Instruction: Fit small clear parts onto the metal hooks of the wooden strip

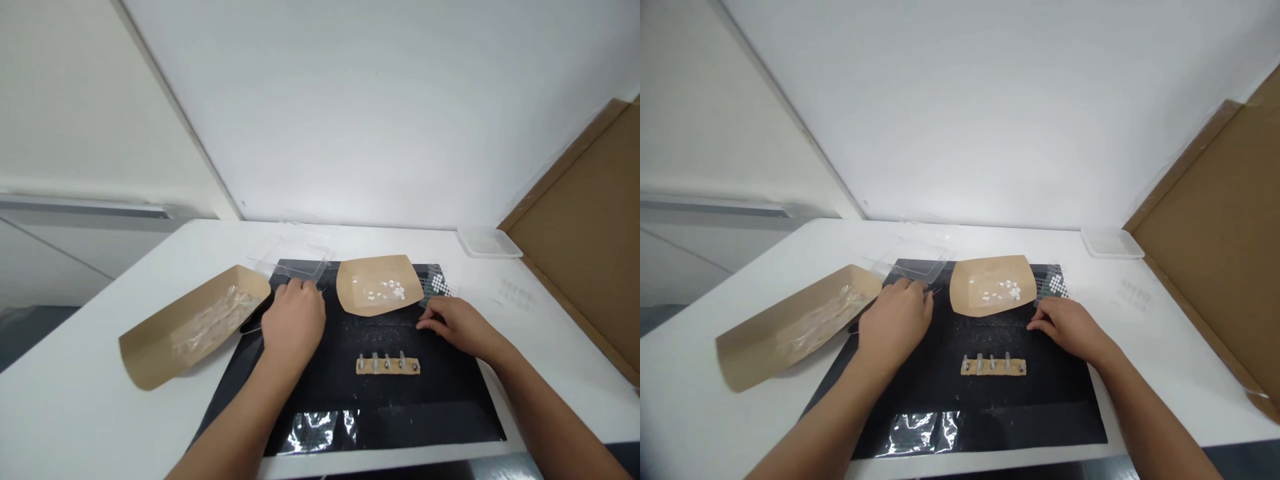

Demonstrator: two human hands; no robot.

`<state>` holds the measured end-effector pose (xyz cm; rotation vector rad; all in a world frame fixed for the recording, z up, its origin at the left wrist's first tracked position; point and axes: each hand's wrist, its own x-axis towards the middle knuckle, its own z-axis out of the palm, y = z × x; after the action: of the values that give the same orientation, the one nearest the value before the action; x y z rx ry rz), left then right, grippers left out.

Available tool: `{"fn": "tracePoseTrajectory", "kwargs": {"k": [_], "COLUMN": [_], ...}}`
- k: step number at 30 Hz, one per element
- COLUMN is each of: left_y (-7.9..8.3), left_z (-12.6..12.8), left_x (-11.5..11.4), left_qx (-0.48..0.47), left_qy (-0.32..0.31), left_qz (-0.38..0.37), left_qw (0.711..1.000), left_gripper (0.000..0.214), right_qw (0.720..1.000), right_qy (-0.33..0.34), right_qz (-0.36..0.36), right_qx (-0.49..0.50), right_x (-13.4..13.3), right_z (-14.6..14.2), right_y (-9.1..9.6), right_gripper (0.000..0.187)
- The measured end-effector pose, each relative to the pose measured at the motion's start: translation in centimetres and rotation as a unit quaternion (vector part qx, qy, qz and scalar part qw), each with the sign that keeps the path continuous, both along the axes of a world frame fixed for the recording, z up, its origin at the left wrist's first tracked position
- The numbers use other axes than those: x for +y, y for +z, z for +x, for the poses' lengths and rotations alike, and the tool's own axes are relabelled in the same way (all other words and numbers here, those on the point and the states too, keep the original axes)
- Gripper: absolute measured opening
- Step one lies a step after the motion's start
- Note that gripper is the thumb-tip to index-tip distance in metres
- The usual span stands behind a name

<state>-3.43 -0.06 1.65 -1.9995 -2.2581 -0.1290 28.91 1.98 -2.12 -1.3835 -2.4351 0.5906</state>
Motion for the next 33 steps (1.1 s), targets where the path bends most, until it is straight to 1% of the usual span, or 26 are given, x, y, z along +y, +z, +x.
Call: {"fn": "tracePoseTrajectory", "kwargs": {"k": [4, 7, 11, 16, 22, 29, 33], "left_y": [-0.8, -1.0, -1.2, -1.3, -1.4, -1.4, -0.9], "left_z": [-0.1, -0.3, -0.8, -1.3, -1.6, -1.7, -1.7], "left_x": [-0.2, -0.2, 0.1, 0.3, 0.5, 0.6, 0.5], "left_qx": [0.034, 0.015, -0.024, -0.009, -0.007, 0.010, 0.013], "left_qy": [-0.003, -0.006, 0.004, 0.017, 0.009, 0.007, 0.020], "left_qz": [-0.026, -0.036, -0.015, -0.021, -0.034, -0.013, -0.017], "left_qw": [0.999, 0.999, 1.000, 1.000, 0.999, 1.000, 1.000], "left_gripper": [0.029, 0.027, 0.023, 0.026, 0.026, 0.025, 0.027], "right_qw": [1.000, 1.000, 0.999, 0.999, 0.997, 1.000, 1.000], "right_qy": [0.011, 0.010, 0.004, -0.030, -0.033, -0.008, 0.013], "right_qz": [0.010, 0.018, 0.023, 0.034, 0.060, 0.026, -0.001], "right_qx": [-0.013, -0.023, -0.028, -0.017, -0.028, -0.015, 0.002], "right_x": [-0.1, -0.1, 0.0, 0.1, -0.1, -0.1, 0.0], "right_z": [-0.3, -0.4, -0.3, -0.3, -0.4, -0.1, 0.1], "right_y": [-0.4, -0.5, -0.6, -0.5, -0.5, -0.1, 0.1], "right_gripper": [0.021, 0.021, 0.021, 0.025, 0.028, 0.027, 0.021]}}
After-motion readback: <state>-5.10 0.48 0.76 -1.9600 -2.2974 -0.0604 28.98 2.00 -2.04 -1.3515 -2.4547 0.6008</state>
